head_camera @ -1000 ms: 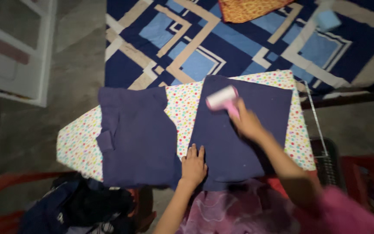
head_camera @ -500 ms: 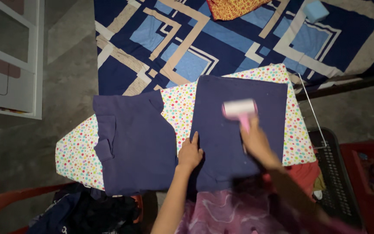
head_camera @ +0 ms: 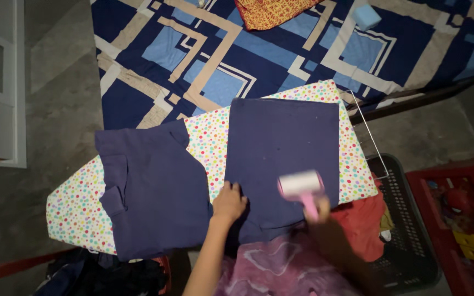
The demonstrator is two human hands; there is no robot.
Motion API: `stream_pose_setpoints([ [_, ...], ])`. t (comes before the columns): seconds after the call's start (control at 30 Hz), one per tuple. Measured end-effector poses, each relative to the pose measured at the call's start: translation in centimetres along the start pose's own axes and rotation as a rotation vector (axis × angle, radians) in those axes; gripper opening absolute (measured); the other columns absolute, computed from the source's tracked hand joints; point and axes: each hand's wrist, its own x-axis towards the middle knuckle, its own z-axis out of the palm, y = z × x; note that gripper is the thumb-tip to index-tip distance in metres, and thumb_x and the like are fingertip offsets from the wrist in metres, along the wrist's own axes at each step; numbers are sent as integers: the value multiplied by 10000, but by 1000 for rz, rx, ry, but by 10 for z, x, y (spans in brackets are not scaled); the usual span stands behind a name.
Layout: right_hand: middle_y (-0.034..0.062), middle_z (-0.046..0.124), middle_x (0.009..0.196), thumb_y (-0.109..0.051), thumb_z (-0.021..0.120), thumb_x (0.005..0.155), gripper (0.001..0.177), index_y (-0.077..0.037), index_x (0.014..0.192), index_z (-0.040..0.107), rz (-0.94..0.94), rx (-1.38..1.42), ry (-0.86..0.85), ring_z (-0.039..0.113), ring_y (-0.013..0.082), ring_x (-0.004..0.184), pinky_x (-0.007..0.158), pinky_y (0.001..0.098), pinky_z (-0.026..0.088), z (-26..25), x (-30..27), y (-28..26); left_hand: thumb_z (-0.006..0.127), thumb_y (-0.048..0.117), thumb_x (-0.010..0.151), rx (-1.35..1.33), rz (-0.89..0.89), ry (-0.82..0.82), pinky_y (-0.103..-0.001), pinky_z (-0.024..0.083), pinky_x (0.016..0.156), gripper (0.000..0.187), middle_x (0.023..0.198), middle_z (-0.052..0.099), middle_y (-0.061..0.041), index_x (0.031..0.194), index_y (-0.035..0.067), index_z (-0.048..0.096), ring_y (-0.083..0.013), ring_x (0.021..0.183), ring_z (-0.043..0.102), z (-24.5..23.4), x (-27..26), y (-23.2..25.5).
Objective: The person uses a pink lint roller to remove lint from a dark blue shirt laid on a polka-dotted ironing board. They roll the tool repeatedly over the shirt, then flip it over and continue rolling the other side. The shirt remains on the ironing board throughout.
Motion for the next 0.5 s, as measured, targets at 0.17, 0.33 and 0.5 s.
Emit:
stream_pose_setpoints([
  [0.17,251,603,1082,-221,546,931,300,-43,1158,631,-403,-686,79,695,389,700,507,482,547,39,-21,28,586,458,971,-154,70,-316,-442,485,1056,485,1320,702,-216,1285,112,715,-383,1226,632,-5,-10,-1],
  [0.33,232,686,674,-379,485,1012,616,-90,1485,216,423,325,-42,699,405,537,553,515,557,-13,135,-41,623,423,936,-434,263,-187,-401,494,1065,516,1339,673,-213,1327,86,649,-362,1239,646,6,-5,1],
  [0.5,268,699,819,-363,520,1017,483,-108,1359,292,198,185,35,708,404,576,639,511,581,-66,244,-77,687,388,904,-305,210,-30,-458,345,1142,602,1536,400,-222,1439,144,555,-428,1398,376,32,8,-3],
])
